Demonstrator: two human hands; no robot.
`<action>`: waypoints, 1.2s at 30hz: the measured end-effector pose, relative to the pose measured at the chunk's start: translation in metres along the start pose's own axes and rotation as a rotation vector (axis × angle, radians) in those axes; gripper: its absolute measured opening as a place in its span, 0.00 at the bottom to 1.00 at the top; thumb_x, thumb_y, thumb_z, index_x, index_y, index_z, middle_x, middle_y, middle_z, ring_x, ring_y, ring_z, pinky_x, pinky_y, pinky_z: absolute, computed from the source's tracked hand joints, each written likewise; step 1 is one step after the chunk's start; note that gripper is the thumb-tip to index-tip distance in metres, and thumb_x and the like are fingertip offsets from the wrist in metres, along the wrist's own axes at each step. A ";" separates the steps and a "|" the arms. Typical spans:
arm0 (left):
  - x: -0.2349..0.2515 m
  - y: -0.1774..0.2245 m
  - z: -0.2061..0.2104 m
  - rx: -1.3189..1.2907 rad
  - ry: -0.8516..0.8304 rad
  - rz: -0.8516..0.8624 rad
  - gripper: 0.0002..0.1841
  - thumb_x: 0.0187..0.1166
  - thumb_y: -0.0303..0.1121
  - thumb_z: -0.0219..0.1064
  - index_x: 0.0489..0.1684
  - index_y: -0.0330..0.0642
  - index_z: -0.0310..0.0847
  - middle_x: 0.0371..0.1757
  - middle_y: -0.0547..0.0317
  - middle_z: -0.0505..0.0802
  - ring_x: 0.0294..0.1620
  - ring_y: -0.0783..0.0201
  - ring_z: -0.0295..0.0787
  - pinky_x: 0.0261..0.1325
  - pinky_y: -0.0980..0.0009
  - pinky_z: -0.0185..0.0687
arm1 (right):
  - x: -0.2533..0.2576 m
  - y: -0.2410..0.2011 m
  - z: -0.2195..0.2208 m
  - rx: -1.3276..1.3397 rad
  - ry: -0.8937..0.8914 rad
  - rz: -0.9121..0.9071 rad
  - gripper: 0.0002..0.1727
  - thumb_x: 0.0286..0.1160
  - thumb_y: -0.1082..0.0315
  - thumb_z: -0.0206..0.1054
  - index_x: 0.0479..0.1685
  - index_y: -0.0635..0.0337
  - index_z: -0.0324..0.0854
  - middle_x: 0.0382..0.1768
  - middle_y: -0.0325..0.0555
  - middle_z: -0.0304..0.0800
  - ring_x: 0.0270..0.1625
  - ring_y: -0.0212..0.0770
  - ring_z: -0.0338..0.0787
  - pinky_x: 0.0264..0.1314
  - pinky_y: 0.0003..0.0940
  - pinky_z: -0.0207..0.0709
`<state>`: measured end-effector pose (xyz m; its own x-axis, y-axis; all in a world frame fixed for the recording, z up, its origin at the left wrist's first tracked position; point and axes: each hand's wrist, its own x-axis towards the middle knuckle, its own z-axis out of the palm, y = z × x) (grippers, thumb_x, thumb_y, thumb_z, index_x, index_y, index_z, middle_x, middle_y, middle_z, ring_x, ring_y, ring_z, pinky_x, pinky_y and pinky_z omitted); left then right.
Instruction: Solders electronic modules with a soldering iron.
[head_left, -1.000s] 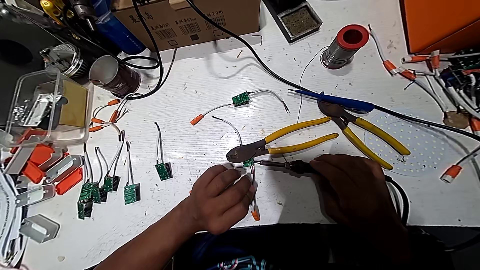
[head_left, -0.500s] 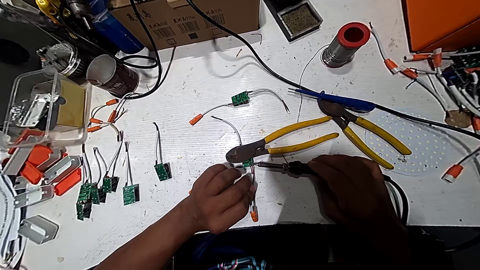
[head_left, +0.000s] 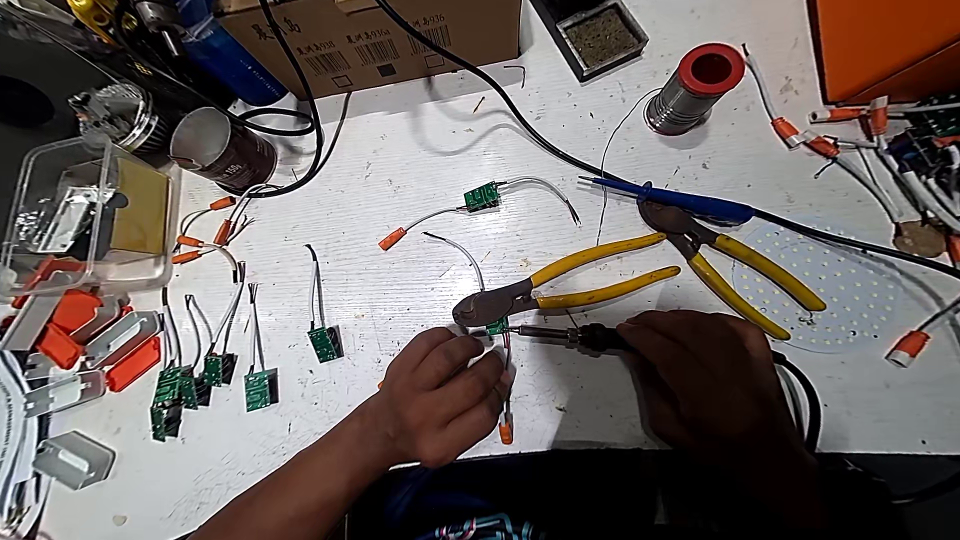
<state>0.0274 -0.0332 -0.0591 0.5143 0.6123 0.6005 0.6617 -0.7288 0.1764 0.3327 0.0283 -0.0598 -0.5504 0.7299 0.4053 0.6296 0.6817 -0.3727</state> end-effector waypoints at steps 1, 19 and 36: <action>0.000 0.000 0.000 -0.003 -0.001 -0.001 0.05 0.85 0.28 0.62 0.46 0.43 0.85 0.51 0.54 0.95 0.54 0.54 0.86 0.59 0.61 0.76 | 0.000 0.000 0.000 0.003 -0.001 -0.001 0.14 0.87 0.63 0.56 0.58 0.52 0.86 0.51 0.47 0.93 0.56 0.46 0.87 0.62 0.46 0.69; -0.001 0.000 0.000 -0.016 -0.006 -0.009 0.04 0.84 0.28 0.63 0.45 0.44 0.85 0.52 0.54 0.95 0.55 0.55 0.86 0.59 0.61 0.76 | 0.000 0.001 0.000 0.004 -0.009 -0.007 0.14 0.87 0.63 0.56 0.60 0.51 0.85 0.51 0.47 0.92 0.54 0.46 0.87 0.61 0.47 0.68; -0.001 0.000 0.000 0.002 -0.012 -0.004 0.04 0.84 0.28 0.63 0.46 0.44 0.85 0.52 0.55 0.95 0.55 0.55 0.86 0.60 0.61 0.76 | 0.000 0.001 0.000 0.006 0.000 -0.002 0.14 0.86 0.64 0.56 0.60 0.51 0.85 0.50 0.47 0.91 0.55 0.46 0.87 0.62 0.48 0.68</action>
<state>0.0268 -0.0335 -0.0591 0.5180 0.6192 0.5902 0.6649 -0.7255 0.1777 0.3334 0.0284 -0.0603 -0.5514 0.7288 0.4059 0.6256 0.6832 -0.3767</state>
